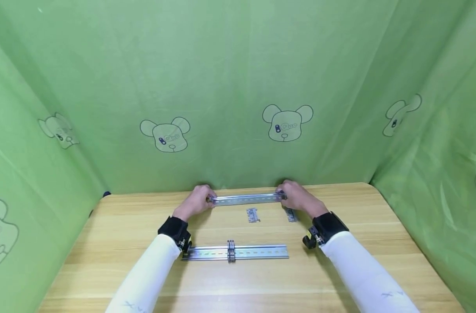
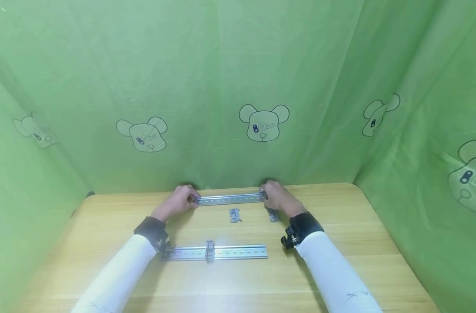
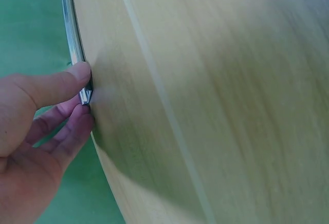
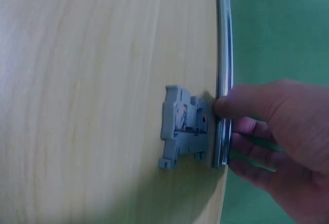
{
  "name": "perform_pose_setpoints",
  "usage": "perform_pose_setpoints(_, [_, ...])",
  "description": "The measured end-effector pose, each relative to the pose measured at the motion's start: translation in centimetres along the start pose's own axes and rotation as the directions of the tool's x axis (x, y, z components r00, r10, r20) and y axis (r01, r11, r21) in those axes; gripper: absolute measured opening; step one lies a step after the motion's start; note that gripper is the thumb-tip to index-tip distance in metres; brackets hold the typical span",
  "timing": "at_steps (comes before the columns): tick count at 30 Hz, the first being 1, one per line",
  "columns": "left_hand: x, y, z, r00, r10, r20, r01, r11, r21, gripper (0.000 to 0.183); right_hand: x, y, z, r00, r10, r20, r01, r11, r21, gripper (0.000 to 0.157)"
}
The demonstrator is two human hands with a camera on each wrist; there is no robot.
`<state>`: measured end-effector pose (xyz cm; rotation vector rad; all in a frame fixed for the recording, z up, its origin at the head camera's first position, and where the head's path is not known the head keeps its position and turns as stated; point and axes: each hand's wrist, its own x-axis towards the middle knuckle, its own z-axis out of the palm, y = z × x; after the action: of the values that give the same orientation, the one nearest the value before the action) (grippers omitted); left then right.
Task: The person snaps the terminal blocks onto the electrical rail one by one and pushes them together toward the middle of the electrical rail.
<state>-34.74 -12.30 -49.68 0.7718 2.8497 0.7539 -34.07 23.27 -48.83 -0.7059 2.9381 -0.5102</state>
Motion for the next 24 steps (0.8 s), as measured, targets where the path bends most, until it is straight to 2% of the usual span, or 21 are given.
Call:
perform_pose_setpoints(5, [-0.5,-0.4,-0.2,1.000,0.001,-0.008,-0.001,1.000,-0.001,0.024,-0.3,-0.5,-0.5,0.999,-0.046,-0.015,0.046,0.999,-0.014,0.034])
perform_pose_setpoints(9, [-1.5,-0.7,-0.3,1.000,0.025,-0.016,-0.026,1.000,-0.014,0.023,-1.3,-1.2,-0.9,0.998,-0.061,-0.025,0.061,0.998,0.023,0.031])
perform_pose_setpoints(12, [-2.8,-0.8,-0.6,0.998,0.049,-0.028,-0.050,0.998,-0.046,0.024,-2.2,-2.2,-1.0,0.998,-0.067,-0.023,0.068,0.996,0.063,0.032])
perform_pose_setpoints(16, [-4.6,-0.5,-1.1,0.995,0.072,-0.067,-0.076,0.995,-0.066,0.028,-3.7,-3.5,-1.1,0.992,-0.106,-0.069,0.110,0.992,0.063,0.037])
perform_pose_setpoints(20, [-6.6,0.4,-2.0,0.991,0.097,-0.093,-0.101,0.994,-0.039,0.030,-5.4,-5.0,-1.2,0.984,-0.136,-0.113,0.142,0.989,0.044,0.037])
perform_pose_setpoints(24, [-9.6,1.8,-3.0,0.989,0.114,-0.099,-0.116,0.993,-0.010,0.035,-7.5,-6.9,-1.3,0.980,-0.159,-0.123,0.166,0.985,0.046,0.037])
